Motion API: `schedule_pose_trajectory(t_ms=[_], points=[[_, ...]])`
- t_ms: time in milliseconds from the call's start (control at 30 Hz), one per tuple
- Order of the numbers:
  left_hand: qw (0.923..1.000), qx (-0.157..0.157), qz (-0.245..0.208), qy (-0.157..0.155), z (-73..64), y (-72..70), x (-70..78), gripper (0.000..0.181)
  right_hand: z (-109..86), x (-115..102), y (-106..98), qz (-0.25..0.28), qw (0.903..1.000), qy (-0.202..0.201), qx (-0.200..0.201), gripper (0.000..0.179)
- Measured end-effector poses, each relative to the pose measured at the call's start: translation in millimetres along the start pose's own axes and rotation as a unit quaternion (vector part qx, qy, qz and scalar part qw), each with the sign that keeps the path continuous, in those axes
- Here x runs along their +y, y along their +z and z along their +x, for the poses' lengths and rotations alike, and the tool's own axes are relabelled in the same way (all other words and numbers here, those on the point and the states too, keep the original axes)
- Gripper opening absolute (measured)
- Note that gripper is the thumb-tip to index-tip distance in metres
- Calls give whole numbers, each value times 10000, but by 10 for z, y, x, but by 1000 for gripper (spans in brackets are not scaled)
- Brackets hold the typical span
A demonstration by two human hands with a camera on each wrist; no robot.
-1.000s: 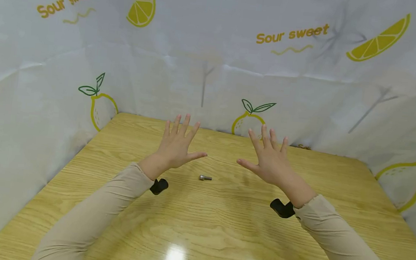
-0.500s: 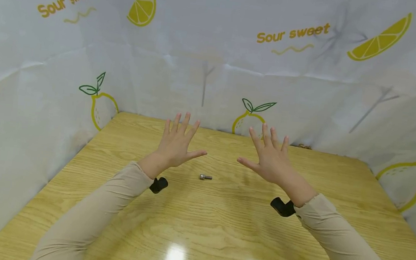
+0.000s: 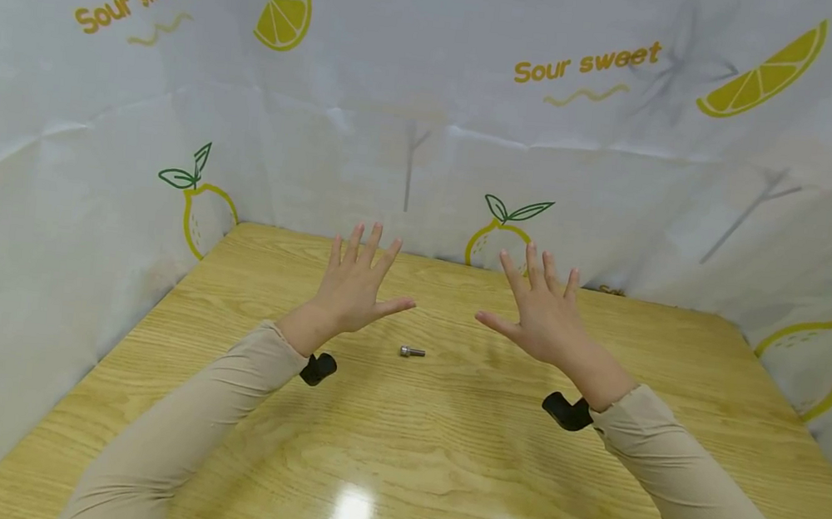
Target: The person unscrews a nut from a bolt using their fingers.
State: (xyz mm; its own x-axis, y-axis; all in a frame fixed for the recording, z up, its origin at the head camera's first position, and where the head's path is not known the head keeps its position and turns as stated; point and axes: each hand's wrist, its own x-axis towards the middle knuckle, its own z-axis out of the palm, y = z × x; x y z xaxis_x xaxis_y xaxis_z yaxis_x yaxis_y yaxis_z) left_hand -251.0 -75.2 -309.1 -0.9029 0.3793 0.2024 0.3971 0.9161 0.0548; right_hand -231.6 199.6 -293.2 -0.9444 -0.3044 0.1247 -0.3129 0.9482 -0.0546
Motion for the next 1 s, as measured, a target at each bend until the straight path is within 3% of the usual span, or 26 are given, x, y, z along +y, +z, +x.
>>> schedule_pose_trajectory(t_ms=[300, 567, 800, 1000], points=[[9994, 173, -240, 160, -28, -19, -24, 87, -11, 7, -6, 276, 9995, -76, 135, 91], [9961, 404, -685, 387, -34, 3, -52, 83, -15, 25, 26, 948, 9942, -292, 409, 89], [9842, 802, -1477, 562, -78, 56, -76, 74, -44, 20, 125, 2104, 9732, -523, 763, 83], [9690, 707, -2316, 497, -105, 111, -83, 70, -47, 8, 233, 2732, 9530, -808, 1031, 74]])
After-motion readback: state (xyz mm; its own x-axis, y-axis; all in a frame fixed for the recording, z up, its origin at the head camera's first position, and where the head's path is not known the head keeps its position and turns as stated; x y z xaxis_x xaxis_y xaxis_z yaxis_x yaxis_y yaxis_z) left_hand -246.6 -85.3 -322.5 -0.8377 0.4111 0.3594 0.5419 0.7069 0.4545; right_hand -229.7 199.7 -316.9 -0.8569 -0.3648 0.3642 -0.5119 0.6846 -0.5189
